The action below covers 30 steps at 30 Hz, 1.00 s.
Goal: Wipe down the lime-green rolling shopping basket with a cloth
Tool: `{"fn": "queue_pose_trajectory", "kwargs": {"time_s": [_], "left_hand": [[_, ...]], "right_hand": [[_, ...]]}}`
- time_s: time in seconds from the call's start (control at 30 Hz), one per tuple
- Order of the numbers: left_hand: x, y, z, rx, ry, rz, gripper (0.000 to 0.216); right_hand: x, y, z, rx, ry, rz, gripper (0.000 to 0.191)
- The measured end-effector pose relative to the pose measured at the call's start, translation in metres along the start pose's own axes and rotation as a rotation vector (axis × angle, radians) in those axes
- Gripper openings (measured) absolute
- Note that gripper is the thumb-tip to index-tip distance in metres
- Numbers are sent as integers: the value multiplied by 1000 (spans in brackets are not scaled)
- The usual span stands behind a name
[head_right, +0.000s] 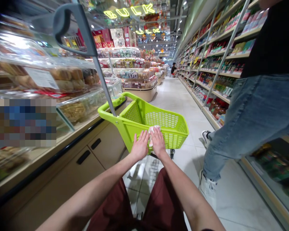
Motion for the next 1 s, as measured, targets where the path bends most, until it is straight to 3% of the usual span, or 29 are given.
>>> {"fn": "queue_pose_trajectory", "kwargs": {"time_s": [0.27,0.37,0.57,0.67,0.87,1.0], "left_hand": [[0,-16,19,19,-58,-87,59],[2,-21,23,17,-68,-102,58],[18,-11,33,-6,-73,-36,64],[20,-9,39,-9,-84,-37,63],[15,-17,51,6,-137,-108,60],[20,-19,62,15,-170,-115,60]], "right_hand": [[-55,-29,24,-17,-44,-104,50],[-59,-20,25,-38,-52,-90,49],[-25,16,32,-104,-101,53,45],[-29,12,41,-117,-110,27,46],[-78,-14,54,-103,-134,-65,47],[-79,1,64,-105,-134,-20,47]]}}
Point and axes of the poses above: each hand's wrist, its own x-axis towards the middle knuckle, its own y-axis out of the back of the hand, z = x × y, the point moved 2 cm from there along x, towards the middle knuckle, and after that the axes turned 14 degrees about -z, right-handed, at the moved point
